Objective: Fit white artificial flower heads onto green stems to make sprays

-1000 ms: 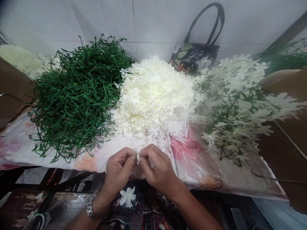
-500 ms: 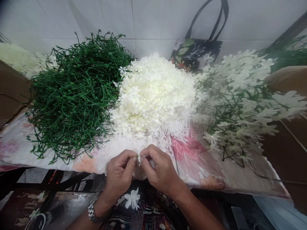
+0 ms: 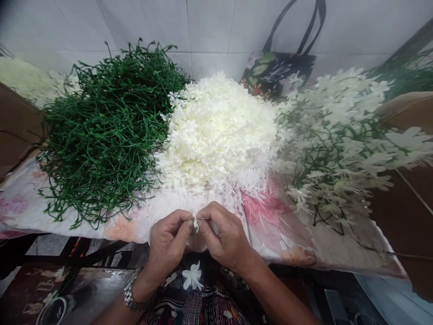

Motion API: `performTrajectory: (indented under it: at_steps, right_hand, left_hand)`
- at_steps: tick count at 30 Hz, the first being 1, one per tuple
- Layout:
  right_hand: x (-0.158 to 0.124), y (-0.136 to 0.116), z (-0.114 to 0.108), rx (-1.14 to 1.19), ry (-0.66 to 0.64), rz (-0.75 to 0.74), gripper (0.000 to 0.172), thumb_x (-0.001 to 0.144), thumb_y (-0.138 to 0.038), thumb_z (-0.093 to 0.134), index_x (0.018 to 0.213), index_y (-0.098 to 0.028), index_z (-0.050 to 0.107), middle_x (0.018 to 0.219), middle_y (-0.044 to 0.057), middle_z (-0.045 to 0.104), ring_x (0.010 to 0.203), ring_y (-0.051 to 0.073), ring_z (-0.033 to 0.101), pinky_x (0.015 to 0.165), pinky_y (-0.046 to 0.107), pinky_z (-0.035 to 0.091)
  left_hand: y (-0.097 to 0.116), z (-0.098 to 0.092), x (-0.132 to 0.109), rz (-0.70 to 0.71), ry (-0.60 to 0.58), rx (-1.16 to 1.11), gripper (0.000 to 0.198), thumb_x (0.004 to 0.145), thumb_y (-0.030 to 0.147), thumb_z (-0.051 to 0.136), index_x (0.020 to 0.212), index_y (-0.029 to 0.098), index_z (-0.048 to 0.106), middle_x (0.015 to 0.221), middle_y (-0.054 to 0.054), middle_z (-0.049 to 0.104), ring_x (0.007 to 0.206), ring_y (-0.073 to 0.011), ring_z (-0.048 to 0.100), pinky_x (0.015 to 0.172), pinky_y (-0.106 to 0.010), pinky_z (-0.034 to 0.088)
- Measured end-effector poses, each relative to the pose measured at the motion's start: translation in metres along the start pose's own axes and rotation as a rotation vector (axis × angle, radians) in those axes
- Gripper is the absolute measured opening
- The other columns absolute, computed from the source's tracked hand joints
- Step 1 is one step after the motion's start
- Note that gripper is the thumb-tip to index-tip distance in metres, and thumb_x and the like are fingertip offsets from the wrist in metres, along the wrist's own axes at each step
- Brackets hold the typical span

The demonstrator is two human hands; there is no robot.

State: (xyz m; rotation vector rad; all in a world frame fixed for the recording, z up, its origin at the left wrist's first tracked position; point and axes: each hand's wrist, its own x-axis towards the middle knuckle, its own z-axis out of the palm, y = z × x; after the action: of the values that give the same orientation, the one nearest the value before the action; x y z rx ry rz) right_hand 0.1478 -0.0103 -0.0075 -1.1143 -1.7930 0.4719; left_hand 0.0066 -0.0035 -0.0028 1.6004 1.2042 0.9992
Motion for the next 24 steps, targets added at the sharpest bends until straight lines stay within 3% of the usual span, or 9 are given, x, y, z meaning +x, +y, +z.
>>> performTrajectory:
  at_steps: [7, 18, 24]
  right_hand:
    - [-0.0027, -0.0001, -0.0016, -0.004, -0.002, -0.029, 0.012, 0.084, -0.009, 0.046, 0.082, -0.020, 0.051, 0.065, -0.001, 0.051, 0.057, 0.010, 0.051, 0.052, 0.022, 0.043]
    - [-0.0041, 0.0013, 0.0019, -0.056, 0.004, -0.082, 0.014, 0.083, -0.006, 0.045, 0.084, -0.020, 0.047, 0.067, 0.000, 0.052, 0.060, 0.011, 0.051, 0.054, 0.023, 0.044]
    - [-0.0031, 0.0007, 0.0018, -0.047, 0.009, -0.068, 0.012, 0.084, -0.007, 0.045, 0.084, -0.019, 0.048, 0.067, 0.000, 0.051, 0.060, 0.011, 0.050, 0.053, 0.022, 0.043]
  left_hand:
    - [0.0036, -0.0080, 0.0046, -0.044, -0.132, -0.077, 0.018, 0.078, 0.017, 0.044, 0.062, 0.016, 0.053, 0.053, 0.004, 0.046, 0.050, -0.0090, 0.043, 0.048, -0.018, 0.035]
    - [0.0018, -0.0004, 0.0024, 0.054, -0.027, 0.020, 0.020, 0.076, 0.015, 0.043, 0.057, 0.017, 0.047, 0.049, 0.006, 0.037, 0.044, -0.0075, 0.034, 0.045, -0.018, 0.030]
    - [0.0036, -0.0020, 0.0041, 0.041, -0.035, 0.005, 0.019, 0.076, 0.015, 0.043, 0.057, 0.017, 0.047, 0.049, 0.006, 0.037, 0.044, -0.0075, 0.034, 0.044, -0.018, 0.030]
